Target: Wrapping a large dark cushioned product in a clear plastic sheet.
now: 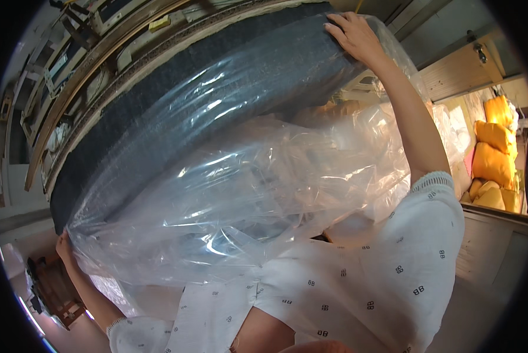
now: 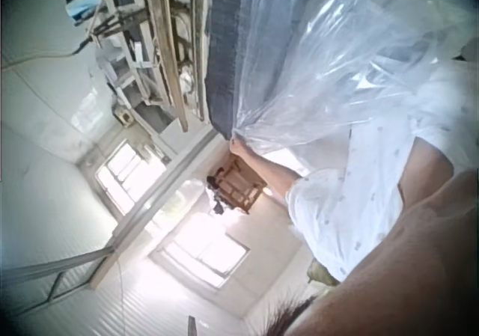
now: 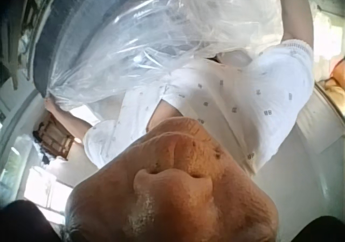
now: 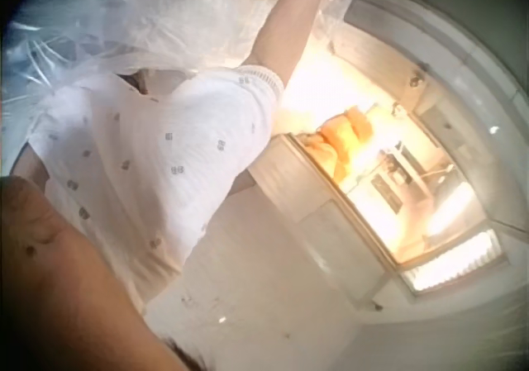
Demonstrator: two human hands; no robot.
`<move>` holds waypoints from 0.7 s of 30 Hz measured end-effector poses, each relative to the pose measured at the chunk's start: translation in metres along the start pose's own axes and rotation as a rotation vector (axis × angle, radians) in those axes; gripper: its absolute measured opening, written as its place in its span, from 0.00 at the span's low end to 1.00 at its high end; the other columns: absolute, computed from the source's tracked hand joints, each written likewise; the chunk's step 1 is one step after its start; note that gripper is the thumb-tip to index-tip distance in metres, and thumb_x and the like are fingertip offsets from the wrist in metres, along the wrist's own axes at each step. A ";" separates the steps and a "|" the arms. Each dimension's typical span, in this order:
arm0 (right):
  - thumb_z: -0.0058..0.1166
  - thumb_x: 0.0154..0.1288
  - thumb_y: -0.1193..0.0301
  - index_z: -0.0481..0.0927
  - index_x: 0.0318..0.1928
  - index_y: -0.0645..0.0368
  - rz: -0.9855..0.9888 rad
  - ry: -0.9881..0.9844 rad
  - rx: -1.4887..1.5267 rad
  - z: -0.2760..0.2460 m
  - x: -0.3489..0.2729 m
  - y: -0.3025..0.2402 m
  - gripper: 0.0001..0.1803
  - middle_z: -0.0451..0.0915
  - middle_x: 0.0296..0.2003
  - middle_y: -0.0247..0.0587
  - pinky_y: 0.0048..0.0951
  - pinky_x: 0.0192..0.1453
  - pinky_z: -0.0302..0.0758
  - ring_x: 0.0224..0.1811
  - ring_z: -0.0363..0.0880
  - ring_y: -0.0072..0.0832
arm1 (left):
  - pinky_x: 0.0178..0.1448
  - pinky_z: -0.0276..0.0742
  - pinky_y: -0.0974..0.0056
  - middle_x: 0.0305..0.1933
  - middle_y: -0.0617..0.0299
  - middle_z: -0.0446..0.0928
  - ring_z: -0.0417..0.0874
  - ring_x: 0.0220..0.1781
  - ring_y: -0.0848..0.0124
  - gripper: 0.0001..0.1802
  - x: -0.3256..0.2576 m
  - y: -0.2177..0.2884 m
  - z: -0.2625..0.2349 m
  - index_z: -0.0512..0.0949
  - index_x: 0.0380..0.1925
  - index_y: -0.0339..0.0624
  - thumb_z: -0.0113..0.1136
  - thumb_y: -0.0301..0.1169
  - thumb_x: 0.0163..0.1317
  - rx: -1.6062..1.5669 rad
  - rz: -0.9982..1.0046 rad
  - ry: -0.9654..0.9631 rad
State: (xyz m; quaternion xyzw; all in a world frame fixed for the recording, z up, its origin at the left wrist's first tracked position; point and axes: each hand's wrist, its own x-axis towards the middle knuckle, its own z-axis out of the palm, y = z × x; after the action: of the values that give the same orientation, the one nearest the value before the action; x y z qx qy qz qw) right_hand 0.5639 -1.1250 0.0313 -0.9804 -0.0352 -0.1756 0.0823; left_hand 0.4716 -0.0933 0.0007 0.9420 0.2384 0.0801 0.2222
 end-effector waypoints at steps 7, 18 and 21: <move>0.41 0.62 0.46 0.66 0.60 0.55 0.540 -0.379 0.777 0.034 0.033 0.094 0.33 0.69 0.57 0.44 0.25 0.60 0.61 0.59 0.66 0.29 | 0.47 0.68 0.70 0.40 0.63 0.77 0.75 0.41 0.74 0.23 -0.005 0.144 0.062 0.78 0.41 0.41 0.59 0.48 0.53 -0.566 -0.087 -0.148; 0.51 0.61 0.72 0.70 0.42 0.61 -0.387 0.095 0.713 -0.041 -0.036 -0.284 0.10 0.68 0.37 0.39 0.22 0.44 0.66 0.40 0.69 0.28 | 0.40 0.71 0.63 0.28 0.54 0.80 0.80 0.32 0.64 0.16 -0.022 0.166 0.085 0.81 0.27 0.37 0.58 0.41 0.51 -0.435 0.038 0.690; 0.61 0.49 0.63 0.72 0.35 0.56 -0.697 -0.142 0.732 -0.048 -0.157 -0.341 0.16 0.70 0.36 0.38 0.28 0.40 0.68 0.38 0.71 0.29 | 0.41 0.71 0.62 0.29 0.53 0.80 0.80 0.32 0.63 0.16 0.009 0.166 0.097 0.81 0.28 0.40 0.58 0.42 0.51 -0.342 0.076 0.665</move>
State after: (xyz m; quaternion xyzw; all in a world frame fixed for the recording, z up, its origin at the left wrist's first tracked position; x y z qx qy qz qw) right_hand 0.3674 -0.8045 0.0718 -0.8269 -0.4248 -0.1016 0.3543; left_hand 0.5730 -0.2570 -0.0096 0.8220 0.2456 0.4284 0.2838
